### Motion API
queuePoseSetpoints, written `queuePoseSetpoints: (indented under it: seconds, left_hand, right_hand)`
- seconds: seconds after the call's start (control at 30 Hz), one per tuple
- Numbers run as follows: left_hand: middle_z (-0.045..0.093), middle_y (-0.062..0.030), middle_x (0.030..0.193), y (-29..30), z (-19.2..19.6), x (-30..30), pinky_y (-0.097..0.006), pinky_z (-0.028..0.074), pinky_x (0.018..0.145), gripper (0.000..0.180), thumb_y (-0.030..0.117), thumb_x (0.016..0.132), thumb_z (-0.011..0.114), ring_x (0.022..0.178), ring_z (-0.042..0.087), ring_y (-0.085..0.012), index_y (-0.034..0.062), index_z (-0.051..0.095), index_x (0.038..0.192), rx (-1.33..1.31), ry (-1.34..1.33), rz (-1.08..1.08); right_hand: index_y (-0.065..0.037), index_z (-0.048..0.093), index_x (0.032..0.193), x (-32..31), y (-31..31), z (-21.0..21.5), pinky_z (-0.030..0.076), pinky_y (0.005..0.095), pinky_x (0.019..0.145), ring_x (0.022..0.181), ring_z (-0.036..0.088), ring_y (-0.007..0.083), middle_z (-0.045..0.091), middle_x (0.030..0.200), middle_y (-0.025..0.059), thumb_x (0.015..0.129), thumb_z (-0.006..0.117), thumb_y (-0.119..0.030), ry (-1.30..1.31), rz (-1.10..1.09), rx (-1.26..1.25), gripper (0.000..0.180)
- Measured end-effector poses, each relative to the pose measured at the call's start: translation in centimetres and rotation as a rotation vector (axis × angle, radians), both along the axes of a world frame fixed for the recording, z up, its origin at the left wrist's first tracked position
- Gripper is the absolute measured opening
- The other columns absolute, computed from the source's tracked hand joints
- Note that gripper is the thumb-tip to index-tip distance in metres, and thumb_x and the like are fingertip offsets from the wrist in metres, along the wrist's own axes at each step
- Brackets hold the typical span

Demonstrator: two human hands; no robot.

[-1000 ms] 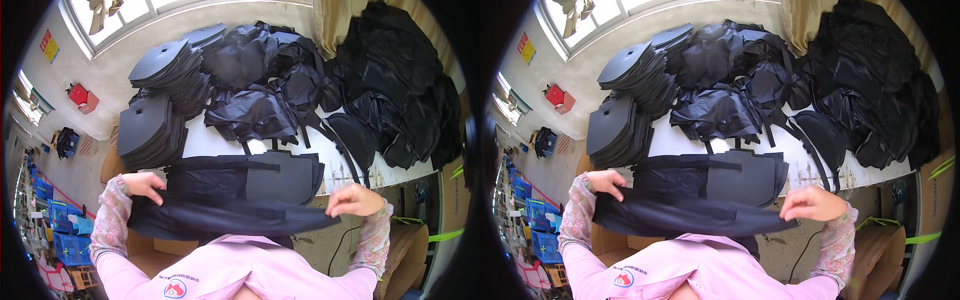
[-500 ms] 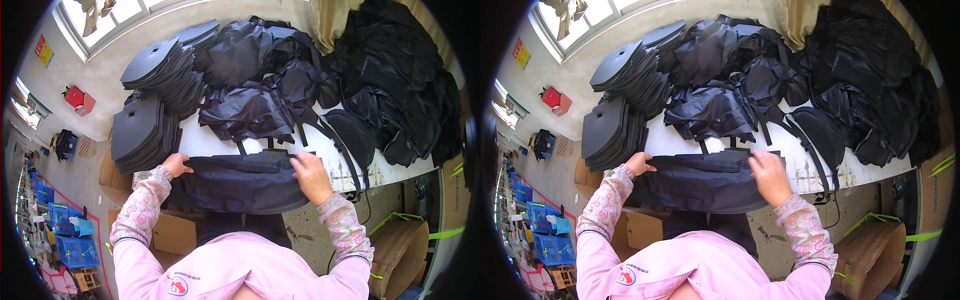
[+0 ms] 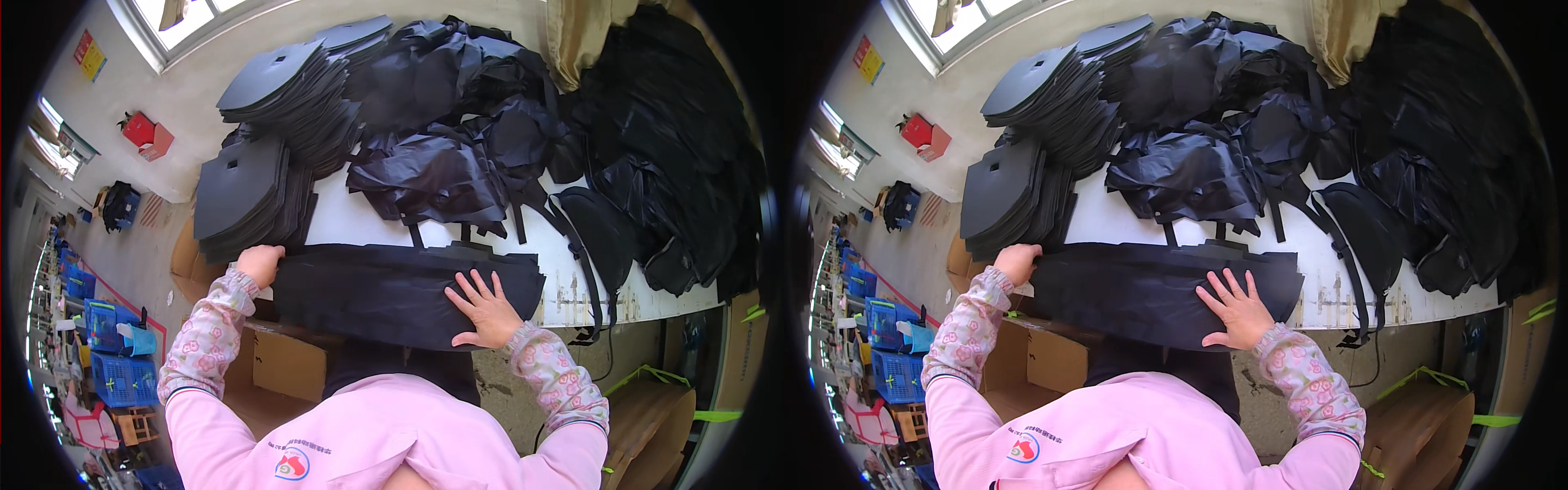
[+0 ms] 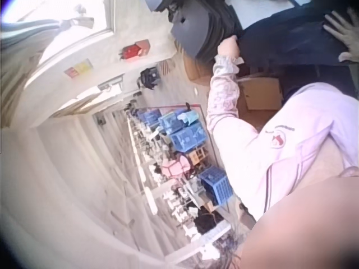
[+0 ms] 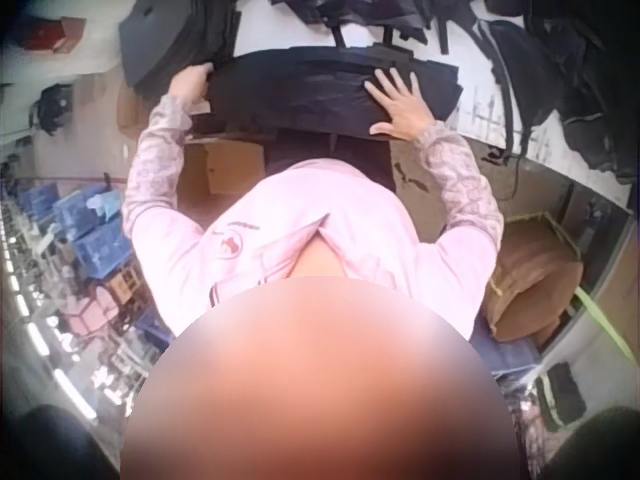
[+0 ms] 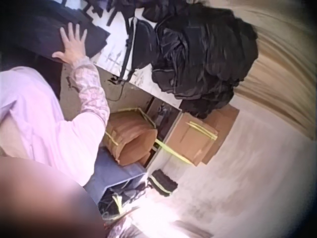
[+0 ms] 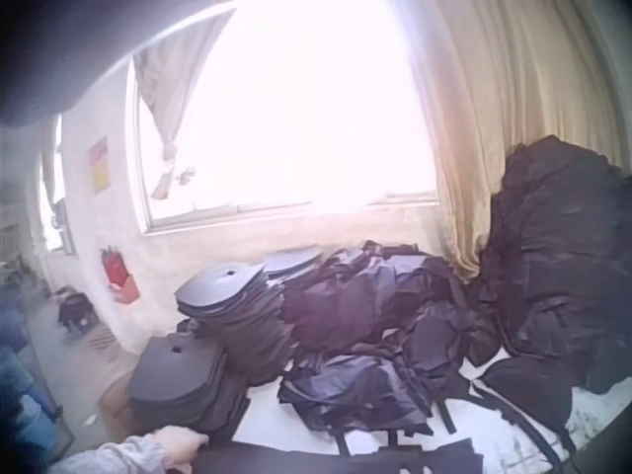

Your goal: Folding and stacking black fabric bag components on a workbench.

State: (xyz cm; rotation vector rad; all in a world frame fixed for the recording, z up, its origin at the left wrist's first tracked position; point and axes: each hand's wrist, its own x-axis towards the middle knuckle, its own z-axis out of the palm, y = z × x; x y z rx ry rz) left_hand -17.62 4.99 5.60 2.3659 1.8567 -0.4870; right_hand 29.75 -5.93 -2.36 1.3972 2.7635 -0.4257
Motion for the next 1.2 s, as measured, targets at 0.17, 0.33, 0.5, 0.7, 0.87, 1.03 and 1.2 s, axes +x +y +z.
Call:
queuePoseSetpoints:
  seconds: [0.17, 0.33, 0.5, 0.7, 0.87, 1.03, 1.2]
  left_hand:
    - [0.071, -0.0161, 0.088, -1.4, 5.4, -1.3, -0.042, 0.055, 0.077, 0.028, 0.014, 0.077, 0.077, 0.088, 0.068, -0.0355, 0.0052, 0.069, 0.103, 0.037, -0.273, 0.013]
    - [0.065, -0.003, 0.074, -3.7, 11.1, 8.4, -0.024, 0.049, 0.053, 0.02, 0.01, 0.085, 0.074, 0.059, 0.059, -0.0077, 0.0014, 0.066, 0.102, -0.236, -0.881, 0.02]
    - [0.066, -0.0053, 0.094, -2.8, 9.2, 10.5, -0.028, 0.051, 0.066, 0.033, 0.014, 0.082, 0.079, 0.079, 0.063, -0.0127, 0.0052, 0.062, 0.109, -0.039, -1.027, -0.253]
    - [0.059, -0.0199, 0.131, 2.3, 6.5, -4.4, -0.041, 0.043, 0.105, 0.07, 0.035, 0.071, 0.085, 0.124, 0.055, -0.0351, 0.0089, 0.056, 0.129, 0.561, -0.435, 0.114]
    - [0.069, -0.019, 0.116, 3.5, 6.7, -6.3, -0.039, 0.052, 0.094, 0.066, 0.027, 0.071, 0.085, 0.108, 0.067, -0.0317, 0.0118, 0.058, 0.129, 0.46, -0.545, 0.139]
    - [0.069, -0.0213, 0.113, 3.4, 7.9, -6.0, -0.038, 0.054, 0.087, 0.045, 0.011, 0.084, 0.071, 0.103, 0.068, -0.0347, 0.0076, 0.061, 0.127, 0.478, -0.705, 0.154]
    - [0.067, -0.0119, 0.081, -5.5, 12.1, 5.2, -0.026, 0.049, 0.063, 0.027, 0.004, 0.092, 0.061, 0.066, 0.062, -0.0133, -0.002, 0.064, 0.118, 0.571, -1.065, 0.13]
  right_hand:
    - [-0.016, 0.034, 0.153, -0.5, 1.2, 2.4, 0.01, 0.0663, 0.116, 0.15, 0.014, 0.0407, 0.027, 0.16, 0.0155, 0.076, 0.067, -0.068, -0.046, 0.002, -0.071, 0.099]
    - [-0.008, 0.038, 0.148, -8.5, 4.7, 11.9, 0.048, 0.039, 0.095, 0.107, 0.062, 0.0296, 0.048, 0.146, 0.0149, 0.08, 0.079, -0.016, 0.824, -0.018, -0.047, 0.081]
    - [-0.002, 0.046, 0.142, -13.7, 7.3, 9.3, 0.054, 0.0249, 0.081, 0.09, 0.065, 0.0114, 0.064, 0.118, 0.0117, 0.089, 0.063, 0.006, 1.277, 0.102, -0.558, 0.056]
    - [0.005, 0.064, 0.114, -11.4, 7.8, 7.6, 0.057, 0.0253, 0.073, 0.081, 0.07, 0.0119, 0.072, 0.093, 0.0082, 0.095, 0.063, -0.005, 1.258, -0.251, -0.61, 0.021]
    - [0.005, 0.066, 0.111, -11.9, 7.6, 6.9, 0.057, 0.0239, 0.071, 0.077, 0.07, 0.0123, 0.073, 0.09, 0.0069, 0.096, 0.064, -0.009, 1.217, -0.239, -0.624, 0.021]
    - [0.003, 0.069, 0.101, -12.9, 7.2, 7.1, 0.053, 0.0219, 0.062, 0.067, 0.065, 0.0075, 0.07, 0.082, 0.0036, 0.094, 0.067, -0.012, 1.203, -0.313, -0.623, 0.017]
    - [0.002, 0.069, 0.093, -12.2, 7.7, 6.7, 0.039, 0.0221, 0.051, 0.056, 0.05, 0.004, 0.063, 0.072, 0.0, 0.089, 0.07, -0.011, 1.312, -0.391, -0.214, 0.014]
